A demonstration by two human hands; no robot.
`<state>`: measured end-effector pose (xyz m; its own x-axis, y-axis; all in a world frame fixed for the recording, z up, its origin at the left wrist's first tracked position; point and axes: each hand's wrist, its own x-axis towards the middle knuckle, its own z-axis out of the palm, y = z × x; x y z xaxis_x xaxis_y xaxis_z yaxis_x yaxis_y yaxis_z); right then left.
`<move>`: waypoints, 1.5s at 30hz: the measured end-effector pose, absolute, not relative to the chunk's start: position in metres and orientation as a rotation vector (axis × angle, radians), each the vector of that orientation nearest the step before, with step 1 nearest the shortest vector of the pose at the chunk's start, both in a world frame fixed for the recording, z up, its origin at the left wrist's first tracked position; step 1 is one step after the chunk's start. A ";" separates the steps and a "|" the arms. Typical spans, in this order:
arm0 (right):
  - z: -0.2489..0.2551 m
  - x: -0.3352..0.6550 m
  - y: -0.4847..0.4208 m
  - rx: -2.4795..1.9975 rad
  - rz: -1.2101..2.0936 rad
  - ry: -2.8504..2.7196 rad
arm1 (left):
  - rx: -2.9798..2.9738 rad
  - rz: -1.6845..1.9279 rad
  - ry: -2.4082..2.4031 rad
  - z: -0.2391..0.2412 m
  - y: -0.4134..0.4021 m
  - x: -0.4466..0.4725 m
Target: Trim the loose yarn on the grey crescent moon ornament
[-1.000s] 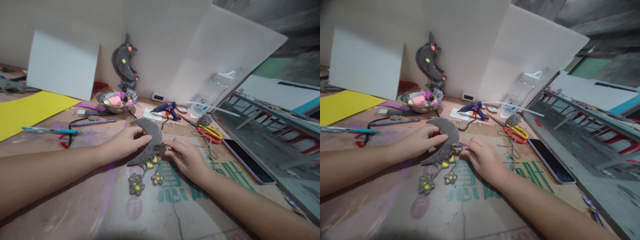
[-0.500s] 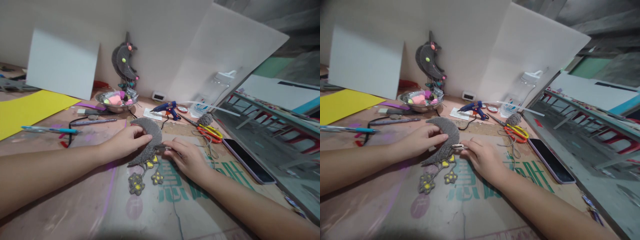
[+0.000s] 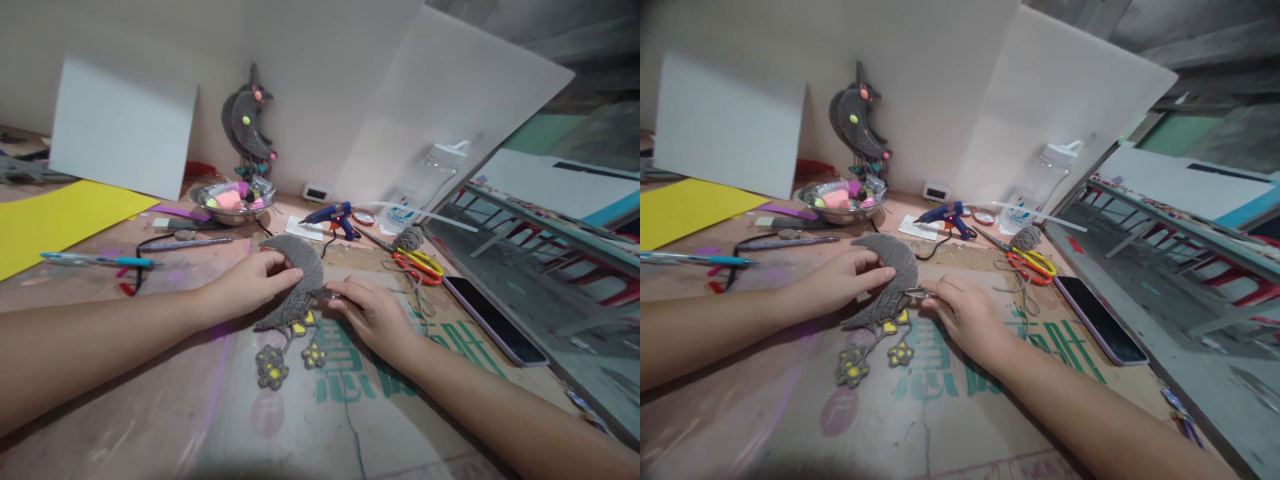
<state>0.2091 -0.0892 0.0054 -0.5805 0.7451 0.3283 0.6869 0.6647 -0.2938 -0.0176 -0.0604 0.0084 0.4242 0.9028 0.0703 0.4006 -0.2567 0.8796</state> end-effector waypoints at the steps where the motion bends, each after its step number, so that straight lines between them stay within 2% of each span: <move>1: 0.006 0.209 -0.089 -1.128 0.189 -2.446 | 1.829 0.749 1.118 0.009 -0.061 -0.017; 32: 0.004 0.210 -0.090 -1.175 0.165 -2.487 | 1.840 0.799 1.109 0.006 -0.058 -0.019; 45: 0.009 0.207 -0.091 -1.172 0.224 -2.273 | 1.754 0.824 1.099 0.007 -0.060 -0.016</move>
<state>0.2066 -0.0910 0.0088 -0.4561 0.7911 0.4075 0.6964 0.6024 -0.3900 -0.0157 -0.0605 0.0066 0.3874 0.9186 0.0785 0.3329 -0.2188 0.9172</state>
